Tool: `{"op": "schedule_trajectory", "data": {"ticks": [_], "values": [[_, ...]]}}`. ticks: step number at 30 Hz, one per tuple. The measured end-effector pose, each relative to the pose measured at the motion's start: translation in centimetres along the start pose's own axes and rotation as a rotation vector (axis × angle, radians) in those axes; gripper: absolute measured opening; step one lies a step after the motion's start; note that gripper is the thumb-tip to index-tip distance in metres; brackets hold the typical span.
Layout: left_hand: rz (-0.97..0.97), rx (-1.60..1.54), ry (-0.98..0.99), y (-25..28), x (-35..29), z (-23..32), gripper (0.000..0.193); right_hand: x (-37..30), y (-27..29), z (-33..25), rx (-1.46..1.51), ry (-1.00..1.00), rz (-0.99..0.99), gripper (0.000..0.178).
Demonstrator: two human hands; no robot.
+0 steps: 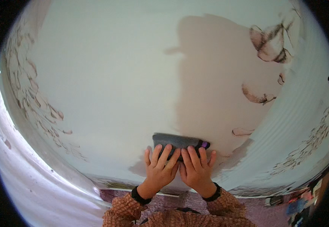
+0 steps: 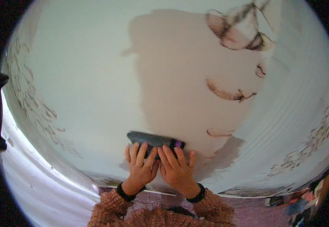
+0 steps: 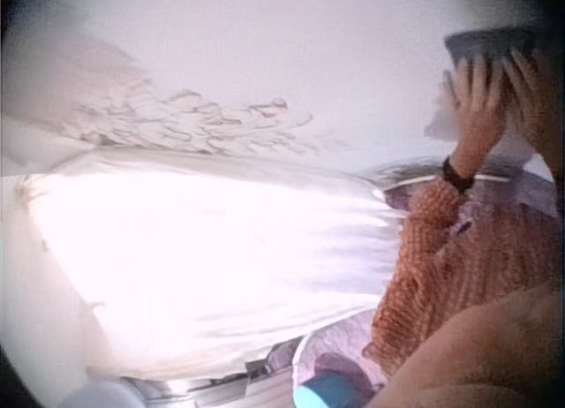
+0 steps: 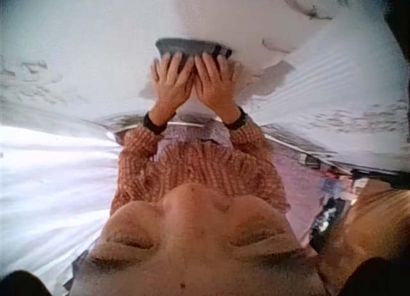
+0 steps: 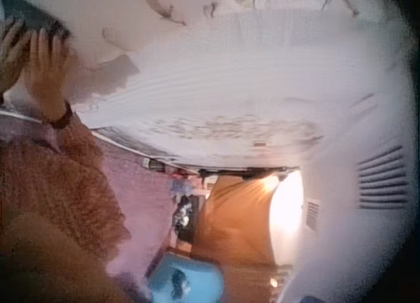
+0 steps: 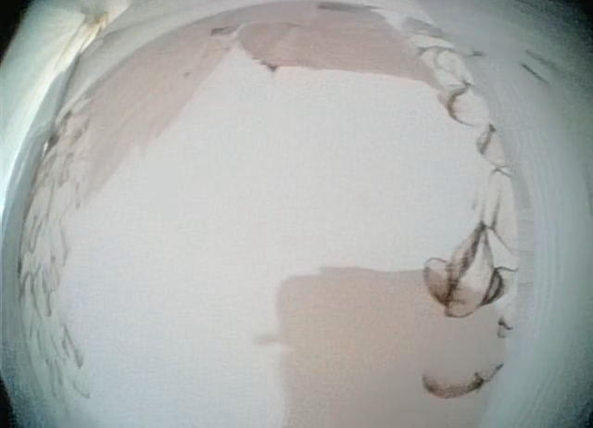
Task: The person smooths a large floral-patterned wallpaper on a wall using a black smoothing tool with a purple edge, moving it in overlapping strokes across the surface. The person then moves to a padded wall panel and continues smoothing with the same tool.
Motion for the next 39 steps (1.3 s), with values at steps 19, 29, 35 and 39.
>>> {"op": "schedule_trajectory", "data": {"ticks": [19,29,35,39], "values": [[-0.103,0.062,0.067,-2.1,0.2,3.0,0.036,-1.5,2.7,4.1,0.050,-0.004,-0.024,0.042],[-0.084,0.052,0.056,-0.6,5.5,1.6,0.036,2.8,3.6,5.0,0.059,-0.115,-0.028,0.047],[-0.110,0.097,-0.130,-0.1,2.6,0.1,0.044,1.6,1.7,1.8,0.027,-0.135,-0.106,0.049],[-0.131,0.078,-0.092,1.7,4.9,-2.7,0.045,4.7,2.1,1.0,0.059,-0.159,-0.107,0.050]]}}
Point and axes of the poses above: each hand's wrist, its own x-axis towards the middle knuckle, its own y-axis out of the back of the hand, z = x × y, the point moved 7 cm from there along x, towards the middle knuckle, and after that the axes turned 3 degrees about x, right-handed, at the moved point
